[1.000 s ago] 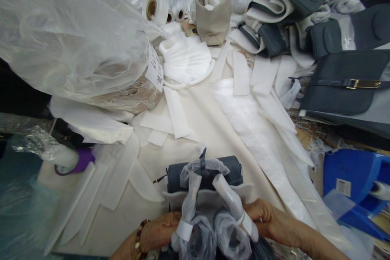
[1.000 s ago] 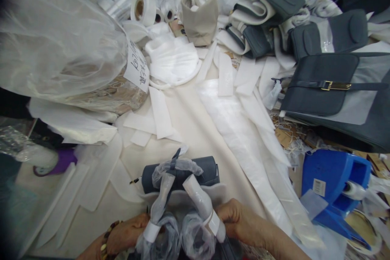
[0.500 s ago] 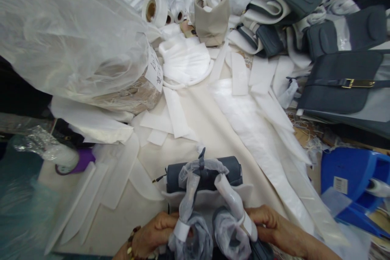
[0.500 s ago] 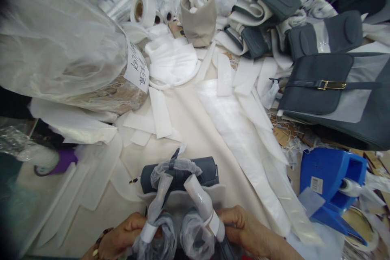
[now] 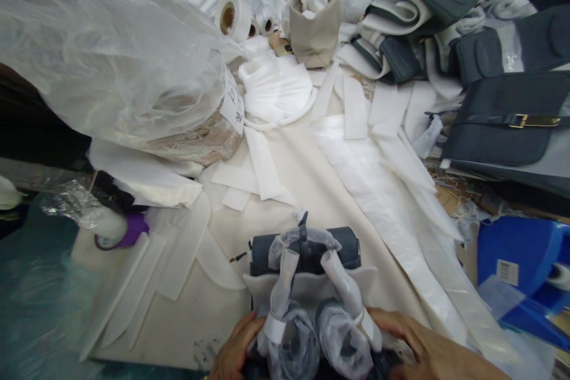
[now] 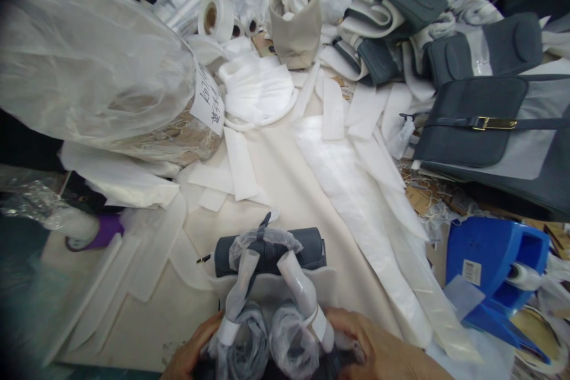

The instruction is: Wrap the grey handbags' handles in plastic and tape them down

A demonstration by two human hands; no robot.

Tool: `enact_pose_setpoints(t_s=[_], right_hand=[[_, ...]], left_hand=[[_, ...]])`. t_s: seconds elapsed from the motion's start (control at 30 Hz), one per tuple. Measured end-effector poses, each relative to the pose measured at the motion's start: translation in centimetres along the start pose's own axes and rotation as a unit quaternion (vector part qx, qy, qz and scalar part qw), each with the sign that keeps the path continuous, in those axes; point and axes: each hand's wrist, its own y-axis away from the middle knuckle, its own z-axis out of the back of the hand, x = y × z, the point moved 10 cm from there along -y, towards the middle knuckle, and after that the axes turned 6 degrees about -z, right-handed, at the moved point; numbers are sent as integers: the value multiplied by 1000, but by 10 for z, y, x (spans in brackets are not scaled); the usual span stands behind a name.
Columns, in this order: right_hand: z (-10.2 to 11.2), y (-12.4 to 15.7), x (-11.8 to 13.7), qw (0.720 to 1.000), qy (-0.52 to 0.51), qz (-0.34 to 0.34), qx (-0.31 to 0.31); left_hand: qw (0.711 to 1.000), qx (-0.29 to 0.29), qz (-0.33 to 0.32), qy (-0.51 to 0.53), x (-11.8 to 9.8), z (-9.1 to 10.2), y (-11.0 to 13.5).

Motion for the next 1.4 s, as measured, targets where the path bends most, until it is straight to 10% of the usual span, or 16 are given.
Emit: enact_pose_setpoints(t_s=[0.17, 0.47, 0.7, 0.97, 1.4], right_hand=[[-1, -6, -19, 995, -12, -19, -99], [22, -20, -33, 952, 77, -43, -292], [34, -39, -40, 955, 33, -78, -285], [32, -43, -44, 961, -12, -64, -267], [24, -20, -20, 986, 41, 17, -162]], left_hand=[[994, -102, 3, 40, -8, 9, -7], [991, -123, 44, -27, -9, 19, -31], [991, -129, -19, -2, -1, 19, -40], [994, 38, -10, -103, 9, 3, -31], [984, -104, 68, 129, 18, 12, -47]])
